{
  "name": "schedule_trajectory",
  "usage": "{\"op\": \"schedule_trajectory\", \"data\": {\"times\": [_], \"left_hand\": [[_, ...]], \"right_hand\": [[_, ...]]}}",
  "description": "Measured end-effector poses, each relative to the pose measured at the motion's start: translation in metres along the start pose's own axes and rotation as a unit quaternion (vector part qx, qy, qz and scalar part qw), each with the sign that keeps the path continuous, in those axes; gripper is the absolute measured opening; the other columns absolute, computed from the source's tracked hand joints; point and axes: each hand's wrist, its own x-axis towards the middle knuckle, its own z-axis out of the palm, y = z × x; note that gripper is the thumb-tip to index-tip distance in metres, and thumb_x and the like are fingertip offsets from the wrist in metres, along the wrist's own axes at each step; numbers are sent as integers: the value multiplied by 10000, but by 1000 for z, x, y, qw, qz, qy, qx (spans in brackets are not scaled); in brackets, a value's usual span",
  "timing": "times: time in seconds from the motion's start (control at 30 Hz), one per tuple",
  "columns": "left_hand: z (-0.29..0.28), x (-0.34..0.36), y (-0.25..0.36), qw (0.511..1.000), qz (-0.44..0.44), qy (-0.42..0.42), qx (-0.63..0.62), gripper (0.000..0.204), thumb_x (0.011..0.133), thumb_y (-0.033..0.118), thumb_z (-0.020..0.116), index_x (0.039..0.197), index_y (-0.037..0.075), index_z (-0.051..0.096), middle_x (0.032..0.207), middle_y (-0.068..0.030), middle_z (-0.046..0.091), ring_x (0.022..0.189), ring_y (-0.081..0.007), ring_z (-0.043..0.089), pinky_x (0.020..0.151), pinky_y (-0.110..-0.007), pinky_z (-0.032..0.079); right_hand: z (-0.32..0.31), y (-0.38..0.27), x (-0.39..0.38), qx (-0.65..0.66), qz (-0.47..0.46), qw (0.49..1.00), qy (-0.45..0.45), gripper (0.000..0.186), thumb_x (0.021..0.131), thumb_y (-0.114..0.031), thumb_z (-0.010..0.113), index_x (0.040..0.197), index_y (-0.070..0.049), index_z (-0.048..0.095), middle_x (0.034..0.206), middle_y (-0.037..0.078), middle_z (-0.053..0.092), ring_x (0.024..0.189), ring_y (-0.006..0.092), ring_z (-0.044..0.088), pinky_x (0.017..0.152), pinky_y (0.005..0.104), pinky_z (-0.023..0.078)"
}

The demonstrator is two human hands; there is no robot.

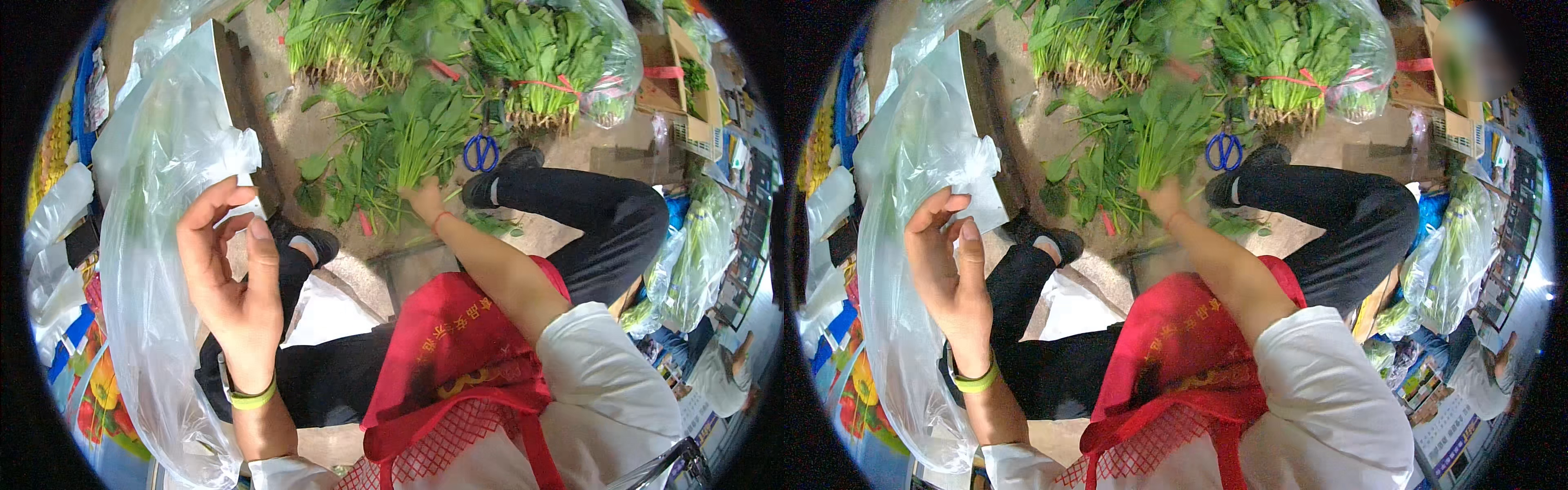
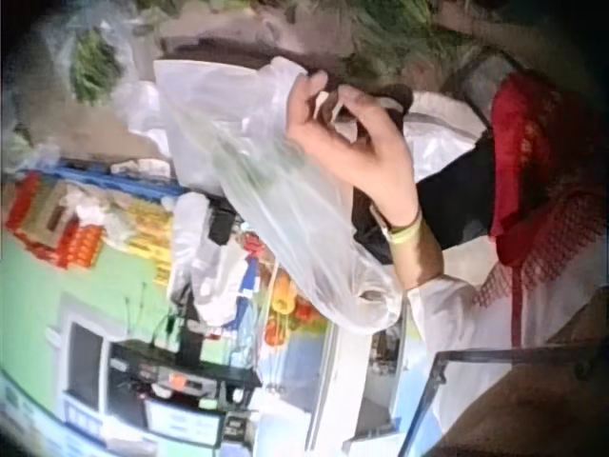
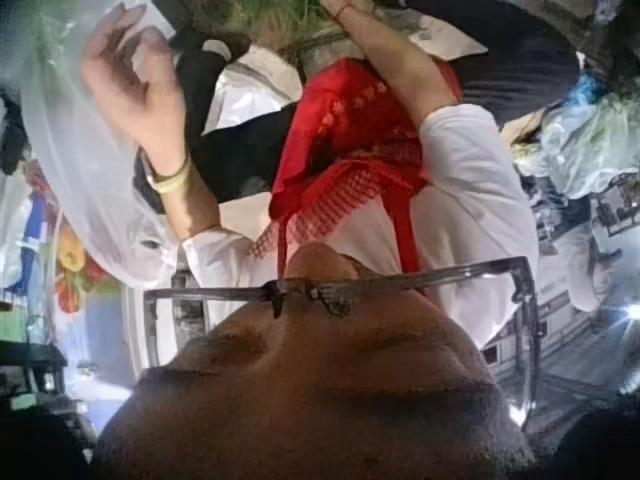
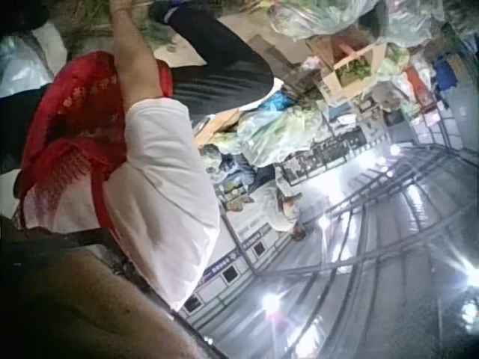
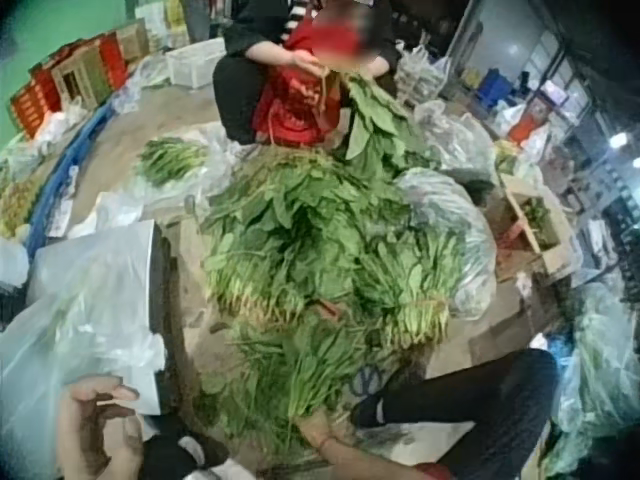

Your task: The person sits on the floor and repeatedly picks up bunches of leafy green vegetables, removes rubber bands, separates stems, and places them into plastic bags. The person also handles rubber bands and plastic bags while organizing the produce.

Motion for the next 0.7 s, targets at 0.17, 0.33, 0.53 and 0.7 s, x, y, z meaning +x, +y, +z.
{"op": "schedule_trajectory", "data": {"times": [0.17, 0.33, 0.53, 0.7], "left_hand": [[3, 13, -10, 999, -44, -21, 19, 259, 1008, 82, 605, 1249, -5, 565, 1208, -91, 619, 1143, -183, 580, 999, -338, 449], [4, 17, -8, 997, -59, -40, -11, 236, 997, 39, 585, 1232, 15, 586, 1180, -61, 635, 1109, -144, 592, 971, -296, 451], [24, 11, -14, 969, -115, -127, -178, 264, 952, -27, 592, 1210, 30, 584, 1082, -47, 640, 949, -113, 597, 822, -255, 499], [56, -21, -35, 889, -195, -340, -236, 331, 956, 18, 642, 1273, -1, 548, 1108, -57, 636, 1016, -125, 599, 888, -267, 504]], "right_hand": [[34, -33, 14, -28, 148, 987, 63, 851, 727, -308, 881, 1282, 84, 371, 1348, 325, 484, 1249, 449, 512, 1041, 487, 446], [0, -50, -6, 69, 125, 986, 81, 552, 792, -204, 811, 1176, 37, 496, 1032, 190, 648, 921, 318, 656, 767, 420, 532], [-97, -84, -33, 279, 111, 940, -164, 172, 915, -173, 691, 1005, -67, 590, 757, 2, 583, 657, 118, 536, 567, 307, 416], [-171, -179, -132, 336, 28, 924, -177, 196, 954, -139, 684, 1082, -97, 541, 723, -36, 511, 566, 70, 462, 488, 241, 329]]}}
